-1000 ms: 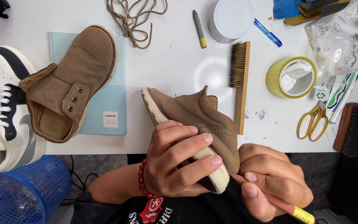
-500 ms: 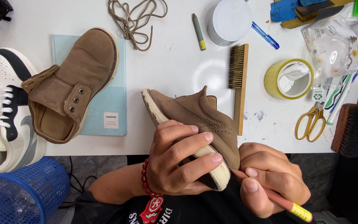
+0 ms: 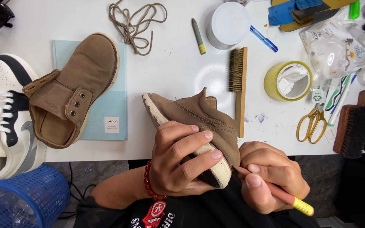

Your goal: The person marks the sole of a brown shoe with a pencil before tracing along the seam where the upper meets the midsole. They then rotate the shoe to mark the heel area and the side seams.

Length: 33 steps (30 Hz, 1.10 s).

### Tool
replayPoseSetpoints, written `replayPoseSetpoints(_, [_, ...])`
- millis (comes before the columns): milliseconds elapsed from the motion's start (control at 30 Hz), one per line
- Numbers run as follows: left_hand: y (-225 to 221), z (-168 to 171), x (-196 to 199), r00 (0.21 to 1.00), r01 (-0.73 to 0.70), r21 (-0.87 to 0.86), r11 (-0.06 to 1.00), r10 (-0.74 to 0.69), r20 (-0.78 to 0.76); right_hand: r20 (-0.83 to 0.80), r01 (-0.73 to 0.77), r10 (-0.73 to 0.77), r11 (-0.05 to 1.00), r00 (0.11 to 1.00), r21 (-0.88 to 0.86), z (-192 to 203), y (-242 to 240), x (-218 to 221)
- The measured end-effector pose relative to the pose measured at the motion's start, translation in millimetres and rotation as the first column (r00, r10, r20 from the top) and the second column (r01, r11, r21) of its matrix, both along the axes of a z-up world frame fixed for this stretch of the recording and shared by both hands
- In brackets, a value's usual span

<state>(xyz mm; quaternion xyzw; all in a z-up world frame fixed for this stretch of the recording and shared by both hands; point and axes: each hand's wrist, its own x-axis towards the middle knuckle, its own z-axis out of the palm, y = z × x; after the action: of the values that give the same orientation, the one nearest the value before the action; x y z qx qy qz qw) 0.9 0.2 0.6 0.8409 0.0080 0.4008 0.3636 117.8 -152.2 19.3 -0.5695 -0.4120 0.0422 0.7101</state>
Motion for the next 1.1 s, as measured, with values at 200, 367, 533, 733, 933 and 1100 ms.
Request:
replayPoseSetpoints(200, [1.8, 6.0, 10.6, 1.000, 0.003, 0.034, 0.999, -0.003, 0.002, -0.059, -0.094, 0.091, 0.995, 0.994, -0.045, -2.8, -15.2, 3.5])
replayPoseSetpoints(367, [13.9, 18.4, 26.9, 0.989, 0.147, 0.062, 0.987, -0.146, -0.018, -0.195, 0.110, -0.083, 0.984, 0.977, 0.136, -30.4, -31.5, 1.7])
replayPoseSetpoints(533, [16.1, 44.9, 54.6, 0.970, 0.236, 0.063, 0.970, -0.238, 0.040, -0.166, 0.277, -0.244, 0.936, 0.955, 0.218, -36.1, -55.0, 13.2])
replayPoseSetpoints(733, [24.2, 43.3, 51.7, 0.958, 0.284, -0.015, 0.959, -0.283, 0.054, -0.205, 0.391, -0.350, 0.896, 0.914, 0.212, -39.7, -65.3, -3.2])
replayPoseSetpoints(933, [29.8, 37.9, 45.2, 0.947, 0.315, 0.014, 0.949, -0.315, 0.069, -0.208, 0.429, -0.386, 0.873, 0.899, 0.232, -37.5, -46.1, -19.9])
replayPoseSetpoints(1100, [41.8, -12.3, 51.8, 0.944, 0.298, 0.127, 0.946, -0.311, 0.107, -0.263, 0.478, -0.419, 0.848, 0.869, 0.228, -35.4, -28.1, -37.4])
